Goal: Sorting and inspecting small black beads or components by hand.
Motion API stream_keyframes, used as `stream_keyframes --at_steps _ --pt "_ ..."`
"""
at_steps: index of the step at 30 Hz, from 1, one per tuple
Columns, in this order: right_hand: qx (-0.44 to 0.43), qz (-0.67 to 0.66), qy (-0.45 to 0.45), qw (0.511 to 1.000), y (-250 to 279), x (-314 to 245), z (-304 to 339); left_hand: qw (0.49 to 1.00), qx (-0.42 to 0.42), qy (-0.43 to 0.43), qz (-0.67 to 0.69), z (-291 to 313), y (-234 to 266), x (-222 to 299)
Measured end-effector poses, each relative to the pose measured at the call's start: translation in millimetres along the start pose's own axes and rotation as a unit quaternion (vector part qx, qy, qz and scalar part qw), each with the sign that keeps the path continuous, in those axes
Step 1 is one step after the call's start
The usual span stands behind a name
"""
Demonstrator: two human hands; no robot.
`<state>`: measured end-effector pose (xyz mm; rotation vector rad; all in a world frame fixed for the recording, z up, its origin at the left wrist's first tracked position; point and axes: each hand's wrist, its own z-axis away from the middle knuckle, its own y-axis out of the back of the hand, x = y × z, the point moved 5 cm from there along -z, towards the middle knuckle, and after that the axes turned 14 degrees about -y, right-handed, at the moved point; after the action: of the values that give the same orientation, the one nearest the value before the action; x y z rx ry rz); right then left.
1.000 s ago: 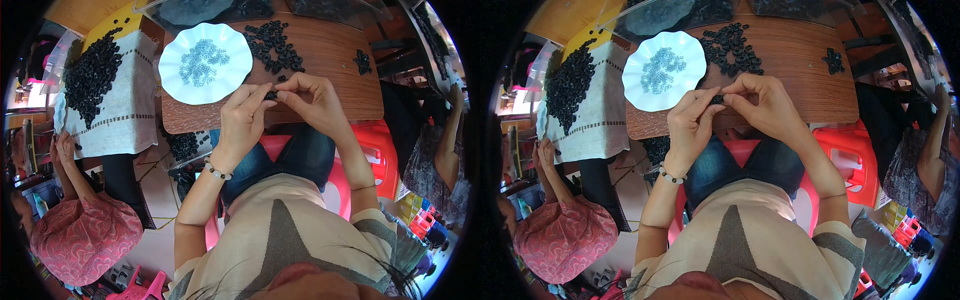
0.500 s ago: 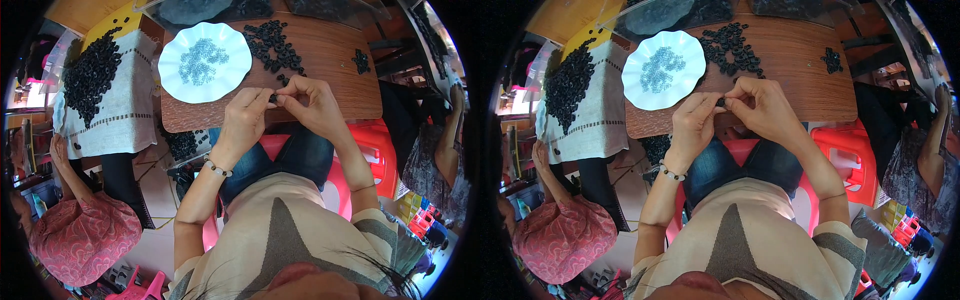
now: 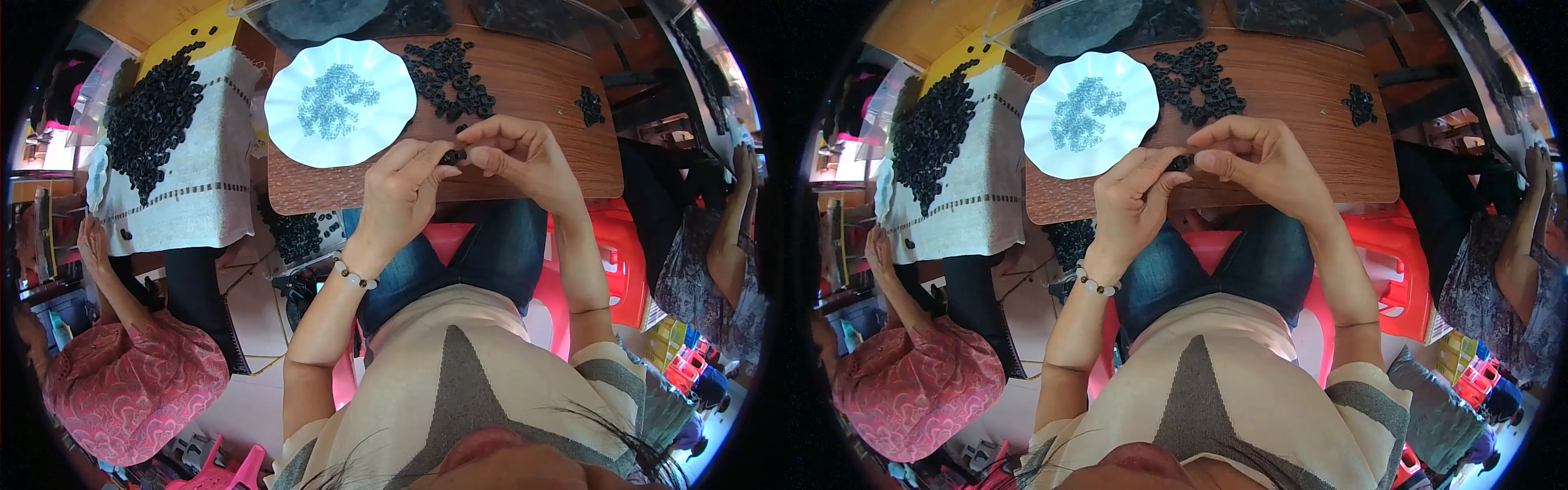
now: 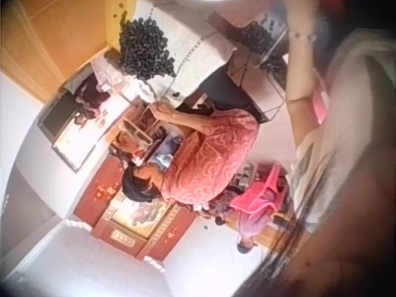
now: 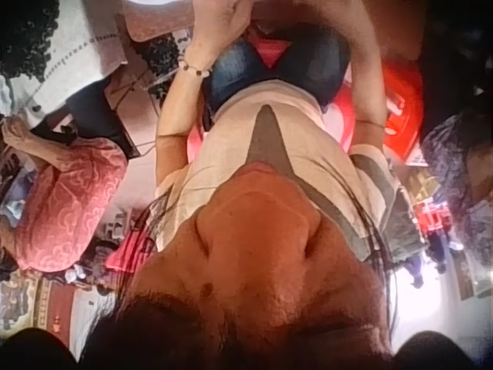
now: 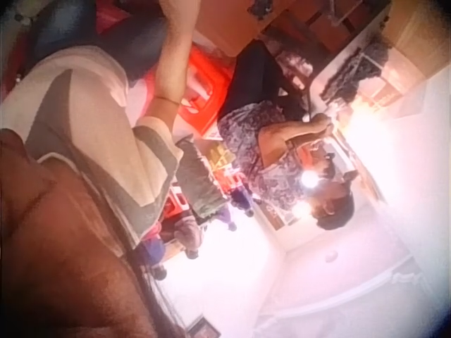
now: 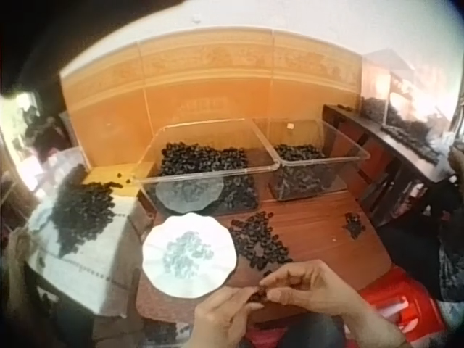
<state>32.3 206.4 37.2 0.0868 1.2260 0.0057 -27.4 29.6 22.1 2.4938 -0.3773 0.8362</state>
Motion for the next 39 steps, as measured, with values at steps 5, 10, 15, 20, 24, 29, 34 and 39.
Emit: stream_keyframes --at_steps 5,10,15,20,24,29,34,39 --pt "-0.007 -0.015 -0.002 1.0 -1 7 -1 1.0 0.022 0.01 0.018 -3 4 5" --pt "-0.11 -0.132 -0.076 0.982 -15 22 0 0.999 0.029 -0.04 -0.023 -2 2 12" --pt "-0.226 -0.24 -0.065 0.942 -29 25 3 0.994 -0.003 -0.086 -0.065 -6 2 19" --pt "-0.259 -0.271 -0.058 0.925 -26 35 -1 0.995 -0.006 -0.09 -0.051 -7 1 21" --pt "-0.245 -0.293 -0.051 0.923 -31 32 0 0.993 -0.004 -0.11 -0.044 -4 -1 22" --pt "-0.218 -0.281 -0.086 0.931 -32 40 -2 0.986 -0.021 -0.139 -0.09 -3 -3 20" --pt "-0.184 -0.265 -0.064 0.944 -30 39 -4 0.996 -0.001 -0.064 -0.064 -8 5 18" --pt "-0.098 -0.256 -0.112 0.955 -22 35 -4 0.994 0.012 -0.053 -0.097 -6 9 13"
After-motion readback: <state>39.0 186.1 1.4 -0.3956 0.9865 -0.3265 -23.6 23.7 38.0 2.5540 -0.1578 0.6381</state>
